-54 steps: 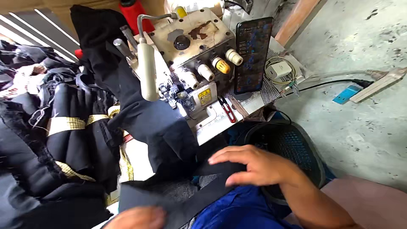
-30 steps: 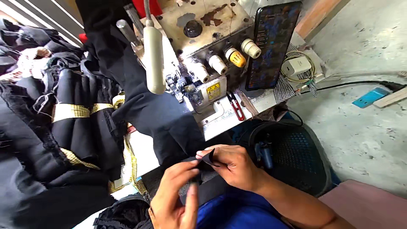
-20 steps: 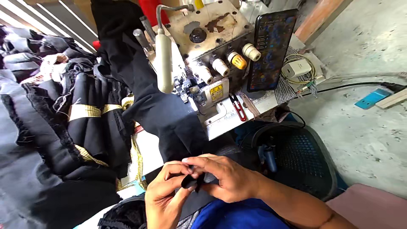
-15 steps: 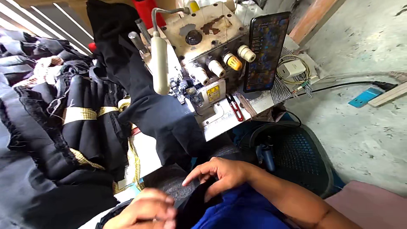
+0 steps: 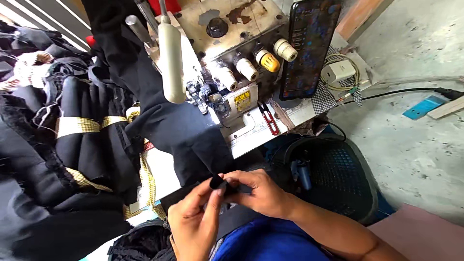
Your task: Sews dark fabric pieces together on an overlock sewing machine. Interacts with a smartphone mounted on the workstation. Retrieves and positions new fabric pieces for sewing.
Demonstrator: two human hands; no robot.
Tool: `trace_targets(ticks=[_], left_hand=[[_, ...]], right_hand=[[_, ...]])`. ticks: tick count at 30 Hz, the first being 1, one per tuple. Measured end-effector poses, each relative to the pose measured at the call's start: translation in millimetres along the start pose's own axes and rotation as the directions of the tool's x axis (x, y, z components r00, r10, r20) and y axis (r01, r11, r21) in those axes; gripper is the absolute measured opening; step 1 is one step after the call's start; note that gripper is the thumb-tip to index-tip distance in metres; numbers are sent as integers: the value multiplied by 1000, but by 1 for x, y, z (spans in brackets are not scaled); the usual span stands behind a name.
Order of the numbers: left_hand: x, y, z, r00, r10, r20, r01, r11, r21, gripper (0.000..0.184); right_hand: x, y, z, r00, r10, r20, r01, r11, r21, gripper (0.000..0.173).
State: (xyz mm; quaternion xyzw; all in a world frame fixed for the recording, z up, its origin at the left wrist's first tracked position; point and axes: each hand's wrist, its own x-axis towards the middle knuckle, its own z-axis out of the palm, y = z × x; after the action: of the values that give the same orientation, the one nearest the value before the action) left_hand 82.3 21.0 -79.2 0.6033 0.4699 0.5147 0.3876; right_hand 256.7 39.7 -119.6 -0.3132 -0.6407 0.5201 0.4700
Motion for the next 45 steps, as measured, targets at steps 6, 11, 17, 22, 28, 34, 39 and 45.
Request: trace_targets(ticks=[6,11,17,22,28,34,39,45], left_hand=[[22,-10,0,978,-177,-111,137,944,-301,15],[28,-10,6,940,-317,-127,242,880,-408,11],[33,-14,-5,910,-406,-84,352,863,-361,9],[30,-14,-2,914,-397,-85,336,856,-392,11],[28,-14,-1,924,-379,-43,330,851,-409,17],[28,-26,-10,951,-310,-3,288,886,-363,15],[38,-24,-26,971,-239,-5,238,969,-57,9],[49,-20,-34,981,-188,42,179,969,170,9]], right_hand=[[-3,3,-7,995,98,-6,-98,994,-43,27],[-9,4,-9,986,157,-53,-161,984,-82,23],[-10,6,-20,969,245,-38,-248,963,-105,19],[-13,11,-23,977,202,-67,-211,963,-166,18],[-17,10,-22,978,186,-95,-200,966,-166,19],[-20,11,-24,982,167,-89,-180,968,-173,20],[-23,11,-27,981,184,-66,-193,964,-184,18],[-24,12,-24,971,217,-97,-232,956,-179,18]])
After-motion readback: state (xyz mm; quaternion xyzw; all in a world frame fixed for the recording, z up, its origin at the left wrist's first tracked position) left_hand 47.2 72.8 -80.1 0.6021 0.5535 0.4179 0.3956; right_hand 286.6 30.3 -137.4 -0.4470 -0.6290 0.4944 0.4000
